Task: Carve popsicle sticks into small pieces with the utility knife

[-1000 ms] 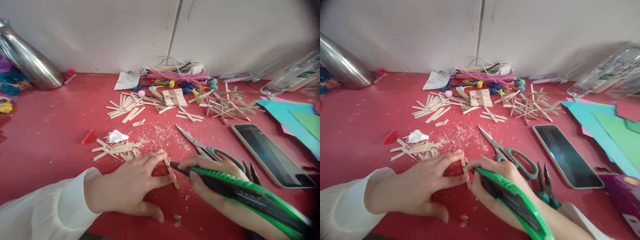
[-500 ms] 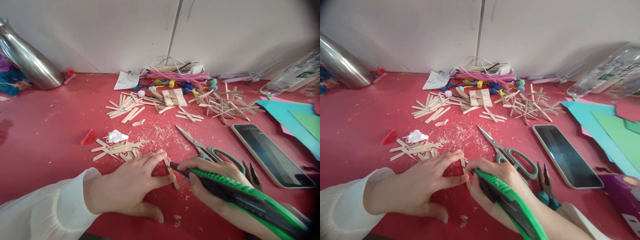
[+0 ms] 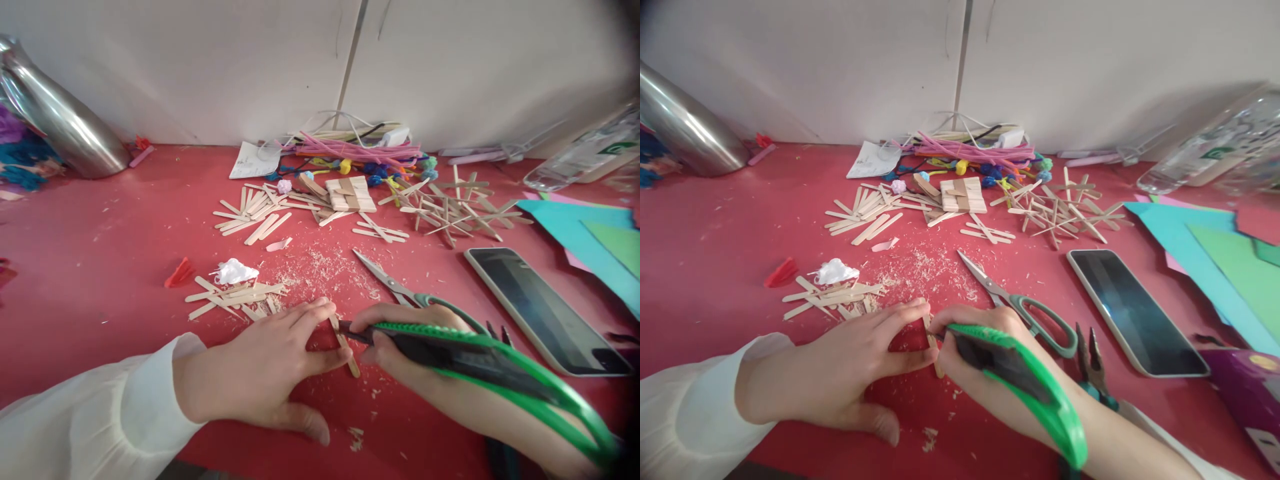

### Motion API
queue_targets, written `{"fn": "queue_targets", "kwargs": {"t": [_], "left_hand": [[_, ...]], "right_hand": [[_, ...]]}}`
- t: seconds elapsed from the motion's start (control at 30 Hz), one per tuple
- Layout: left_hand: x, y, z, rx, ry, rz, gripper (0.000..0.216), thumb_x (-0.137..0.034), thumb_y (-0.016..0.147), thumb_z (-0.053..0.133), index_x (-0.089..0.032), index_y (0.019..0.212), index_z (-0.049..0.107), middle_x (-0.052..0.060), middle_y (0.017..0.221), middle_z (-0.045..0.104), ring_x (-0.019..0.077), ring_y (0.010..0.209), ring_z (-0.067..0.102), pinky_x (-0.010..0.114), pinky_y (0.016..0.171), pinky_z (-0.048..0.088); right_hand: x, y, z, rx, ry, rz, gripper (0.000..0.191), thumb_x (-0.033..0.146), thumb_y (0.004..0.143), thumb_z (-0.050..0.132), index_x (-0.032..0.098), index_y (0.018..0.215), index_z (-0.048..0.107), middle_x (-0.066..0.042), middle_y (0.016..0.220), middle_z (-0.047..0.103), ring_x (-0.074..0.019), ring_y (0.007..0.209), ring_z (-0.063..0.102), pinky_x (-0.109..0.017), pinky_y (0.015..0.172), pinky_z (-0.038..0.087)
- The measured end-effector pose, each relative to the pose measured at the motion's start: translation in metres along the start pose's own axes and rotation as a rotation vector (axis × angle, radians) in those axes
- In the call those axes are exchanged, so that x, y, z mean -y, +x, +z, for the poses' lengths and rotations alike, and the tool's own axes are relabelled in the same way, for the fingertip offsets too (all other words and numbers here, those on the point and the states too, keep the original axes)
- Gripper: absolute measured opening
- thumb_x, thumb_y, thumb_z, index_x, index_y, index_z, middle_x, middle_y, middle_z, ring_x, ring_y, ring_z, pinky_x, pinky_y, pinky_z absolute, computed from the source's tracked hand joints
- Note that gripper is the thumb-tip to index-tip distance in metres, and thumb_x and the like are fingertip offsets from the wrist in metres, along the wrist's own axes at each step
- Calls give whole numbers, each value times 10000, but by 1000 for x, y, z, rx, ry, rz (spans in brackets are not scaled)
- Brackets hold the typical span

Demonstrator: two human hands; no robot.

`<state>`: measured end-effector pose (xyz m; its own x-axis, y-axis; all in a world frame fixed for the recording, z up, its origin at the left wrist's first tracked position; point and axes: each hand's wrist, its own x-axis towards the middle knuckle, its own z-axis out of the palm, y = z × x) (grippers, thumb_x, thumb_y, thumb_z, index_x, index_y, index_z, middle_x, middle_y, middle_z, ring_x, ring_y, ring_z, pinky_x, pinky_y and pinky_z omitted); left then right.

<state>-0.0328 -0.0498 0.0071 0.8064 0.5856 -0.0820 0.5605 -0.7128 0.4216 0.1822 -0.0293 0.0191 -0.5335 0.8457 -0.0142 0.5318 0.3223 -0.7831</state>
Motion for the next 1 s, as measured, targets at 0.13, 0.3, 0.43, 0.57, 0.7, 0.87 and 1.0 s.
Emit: {"fn": "queue_targets", "kwargs": {"t": [0.13,0.3,0.43,0.57,0.7,0.87,1.0], "left_hand": [[0,0,2,-11,3,-6,722,-649,725,535,-233,1310,461,215,1387,318,411,1254,347,526,944,385],[0,-1,1,24,5,-36,723,-666,738,499,-229,1313,459,215,1428,265,404,1268,332,532,963,366],[0,-1,1,19,2,-37,725,-667,738,498,-245,1324,443,212,1415,290,407,1251,356,539,945,381],[0,0,1,-4,14,-23,717,-665,741,496,-244,1320,446,206,1383,338,410,1219,395,549,921,395],[-1,0,0,6,38,-20,700,-667,752,476,-261,1321,439,193,1378,345,395,1223,395,533,922,403],[0,-1,2,-26,42,-11,682,-658,760,469,-247,1304,467,204,1381,342,394,1224,394,538,924,399],[1,0,3,-26,38,-12,682,-658,759,466,-242,1299,475,206,1406,311,398,1256,351,543,949,376]], "right_hand": [[-7,3,0,-76,280,289,161,326,751,520,219,774,638,-11,743,717,-163,619,685,-247,570,552],[-10,9,0,-67,546,511,154,312,734,509,200,797,593,-16,712,713,-159,545,679,-254,531,558],[-9,5,-1,-62,297,306,160,324,769,498,225,810,616,5,674,706,-156,623,685,-245,590,545],[-4,-4,0,-45,-63,-61,170,225,771,478,258,805,642,40,666,697,-105,575,652,-184,536,481],[-2,-5,0,-14,-122,-133,197,207,788,442,256,816,631,45,666,694,-89,518,627,-180,501,459],[-13,1,-8,3,25,37,152,294,785,501,261,825,644,27,702,707,-128,611,659,-220,558,501],[-21,7,-9,77,409,320,211,355,787,490,214,888,611,9,567,690,-149,554,667,-254,560,530]]}}
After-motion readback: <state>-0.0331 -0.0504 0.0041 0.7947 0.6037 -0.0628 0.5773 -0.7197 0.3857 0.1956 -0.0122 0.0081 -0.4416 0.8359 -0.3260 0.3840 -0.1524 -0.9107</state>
